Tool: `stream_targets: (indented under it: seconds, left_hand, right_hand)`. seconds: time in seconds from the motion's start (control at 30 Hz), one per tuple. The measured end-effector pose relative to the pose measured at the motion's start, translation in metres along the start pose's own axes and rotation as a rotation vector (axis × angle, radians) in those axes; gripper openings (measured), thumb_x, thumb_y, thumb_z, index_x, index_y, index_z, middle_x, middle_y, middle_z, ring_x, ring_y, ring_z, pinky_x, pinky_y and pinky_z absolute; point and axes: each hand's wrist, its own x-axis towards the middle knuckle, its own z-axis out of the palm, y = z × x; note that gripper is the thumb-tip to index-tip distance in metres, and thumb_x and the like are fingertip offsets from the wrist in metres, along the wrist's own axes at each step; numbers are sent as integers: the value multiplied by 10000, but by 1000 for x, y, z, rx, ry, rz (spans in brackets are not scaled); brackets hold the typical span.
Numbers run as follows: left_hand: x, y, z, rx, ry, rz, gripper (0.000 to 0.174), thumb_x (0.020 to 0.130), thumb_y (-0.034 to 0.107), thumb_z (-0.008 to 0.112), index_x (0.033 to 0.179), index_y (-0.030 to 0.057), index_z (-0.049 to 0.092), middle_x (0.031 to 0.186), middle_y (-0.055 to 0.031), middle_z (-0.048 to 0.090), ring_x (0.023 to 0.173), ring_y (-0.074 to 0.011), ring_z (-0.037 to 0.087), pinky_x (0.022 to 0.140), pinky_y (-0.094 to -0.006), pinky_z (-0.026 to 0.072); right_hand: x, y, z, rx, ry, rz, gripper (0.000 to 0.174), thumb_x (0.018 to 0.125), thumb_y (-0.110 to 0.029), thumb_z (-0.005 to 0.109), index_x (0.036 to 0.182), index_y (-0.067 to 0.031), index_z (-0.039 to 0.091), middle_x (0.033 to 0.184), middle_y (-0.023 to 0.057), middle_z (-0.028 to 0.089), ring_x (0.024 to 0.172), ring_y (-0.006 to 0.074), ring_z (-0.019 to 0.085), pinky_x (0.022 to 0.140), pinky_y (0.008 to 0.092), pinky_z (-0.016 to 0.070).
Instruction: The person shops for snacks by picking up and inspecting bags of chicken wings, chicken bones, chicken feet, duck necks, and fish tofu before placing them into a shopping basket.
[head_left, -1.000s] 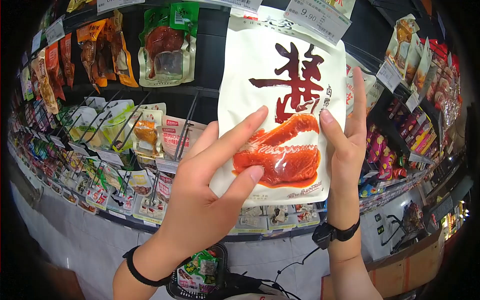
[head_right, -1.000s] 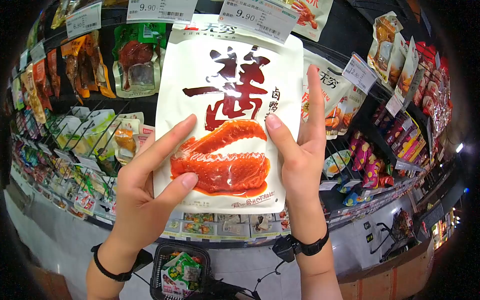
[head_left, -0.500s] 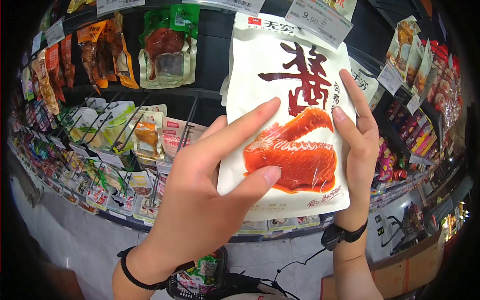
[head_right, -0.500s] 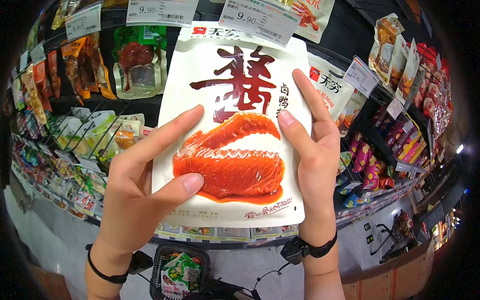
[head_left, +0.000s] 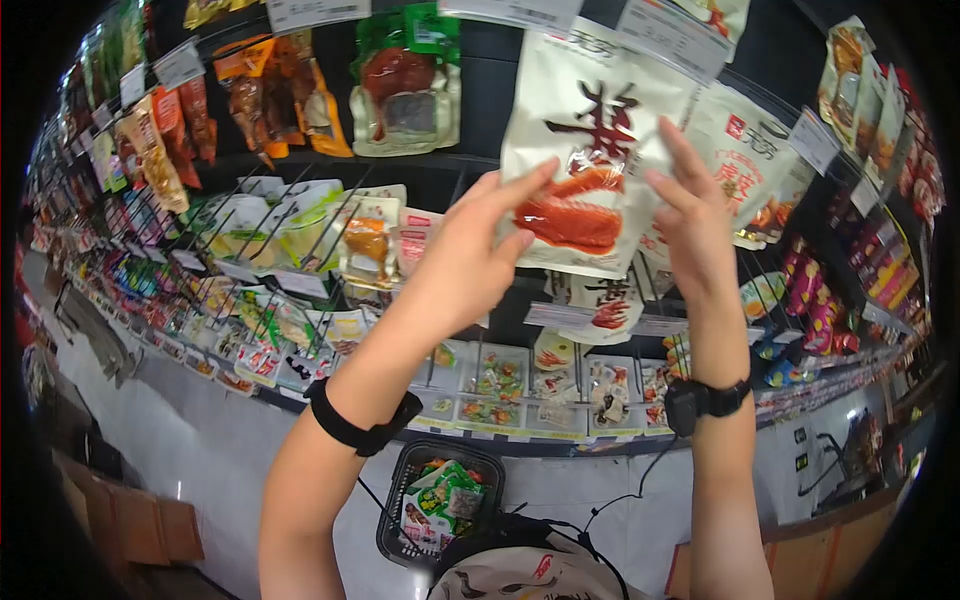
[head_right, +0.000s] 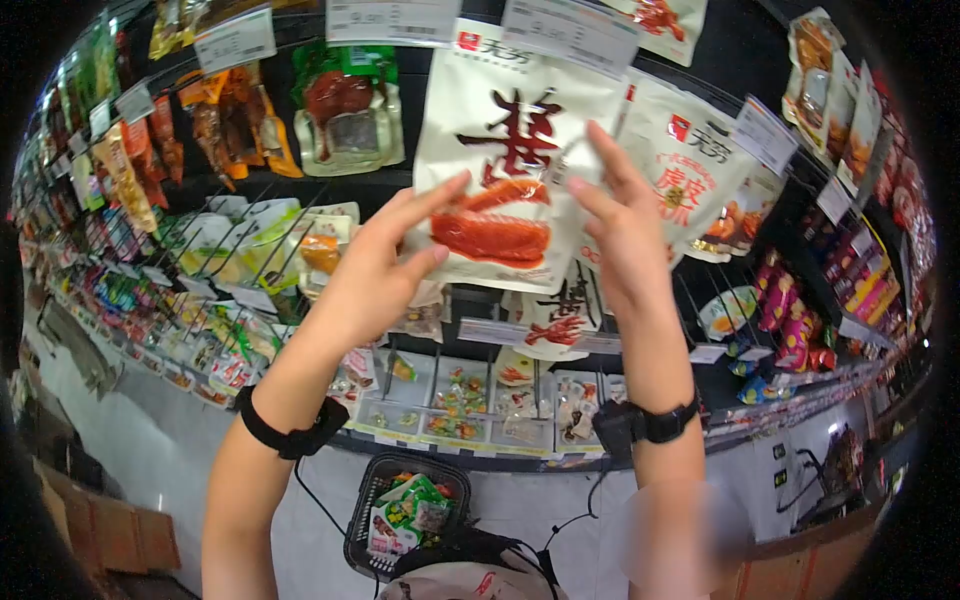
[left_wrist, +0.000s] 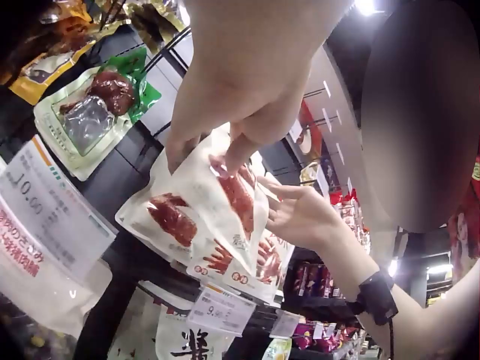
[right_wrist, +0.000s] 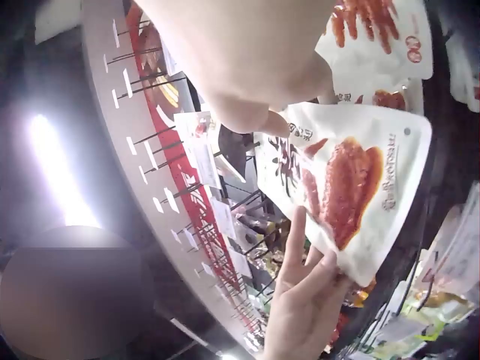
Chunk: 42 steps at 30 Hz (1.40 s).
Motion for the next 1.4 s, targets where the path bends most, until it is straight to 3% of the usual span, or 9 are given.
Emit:
stream_targets:
  seconds: [0.2, 0.33, 0.57, 0.93, 1.23, 1.27, 1.3, 1.37, 1.4]
  left_hand:
    - [-138, 7, -39, 138, 161, 19, 445, 868, -53, 619, 1306, 26, 631, 1324, -188, 621, 1167, -309, 636, 984, -369, 483]
    - [-370, -33, -44, -376, 340, -621, 327, 915, -25, 641, 1243, -22, 641, 1092, -157, 721, 980, -233, 697, 906, -357, 527]
    - [-599, 3, -44, -72, 990, -1189, 323, 983, 121, 602, 1284, 4, 606, 1069, -114, 710, 934, -208, 677, 901, -339, 505]
    - [-657, 9, 27, -151, 1002, -1451, 273, 1004, 100, 576, 1243, -22, 626, 1026, -108, 704, 930, -190, 668, 873, -316, 530]
    - [-897, 155, 274, -660, 1171, -2320, 303, 917, 84, 617, 1205, -10, 617, 889, -126, 706, 721, -173, 669, 606, -280, 538]
    - [-905, 174, 285, -678, 762, -2512, 312, 932, 106, 613, 1213, -30, 611, 883, -138, 709, 732, -190, 685, 617, -289, 559]
    - [-922, 198, 312, -807, 931, -2314, 321, 961, 163, 610, 1229, -12, 617, 887, -123, 720, 770, -188, 703, 588, -275, 534]
    - [-866, 177, 265, -845, 619, -2409, 478, 959, 147, 635, 1405, 15, 525, 1418, -130, 558, 1317, -235, 525, 1075, -401, 449]
    - [-873, 177, 265, -867, 767, -2479, 497, 948, 124, 645, 1413, 11, 510, 1411, -133, 563, 1305, -243, 537, 1057, -395, 466]
  right_hand:
    - [-74, 30, -1, -374, 186, -588, 444, 961, 53, 515, 1406, 43, 520, 1536, 190, 438, 1398, 293, 456, 1137, 406, 389]
    - [-165, 93, -3, -671, 49, -641, 319, 918, 82, 534, 1226, 44, 608, 1384, 257, 555, 1296, 354, 542, 1088, 440, 431]
    - [-257, 183, 84, -361, -612, -59, 150, 907, 26, 620, 1033, 33, 702, 1001, 174, 715, 786, 254, 699, 752, 349, 559]
    - [-499, 567, 99, -969, -1748, 568, 266, 925, -241, 587, 1053, -49, 719, 1068, 204, 710, 995, 410, 669, 887, 514, 532]
    - [-593, 680, 103, -962, -1448, 869, 395, 854, -209, 671, 1219, -59, 666, 1252, 215, 643, 1172, 394, 603, 970, 466, 504]
    - [-598, 692, 110, -999, -1467, 836, 460, 853, -204, 675, 1285, -54, 630, 1302, 226, 617, 1199, 399, 585, 989, 464, 494]
    - [-604, 711, 116, -988, -1413, 825, 514, 849, -194, 682, 1333, -52, 582, 1321, 232, 601, 1213, 395, 577, 1004, 459, 485]
    - [-623, 740, 114, -968, -1302, 810, 635, 842, -174, 696, 1429, -50, 488, 1361, 243, 569, 1242, 386, 561, 1034, 450, 467]
    - [-631, 747, 114, -1014, -1264, 788, 660, 838, -164, 700, 1445, -52, 468, 1330, 240, 589, 1211, 384, 583, 1014, 453, 482]
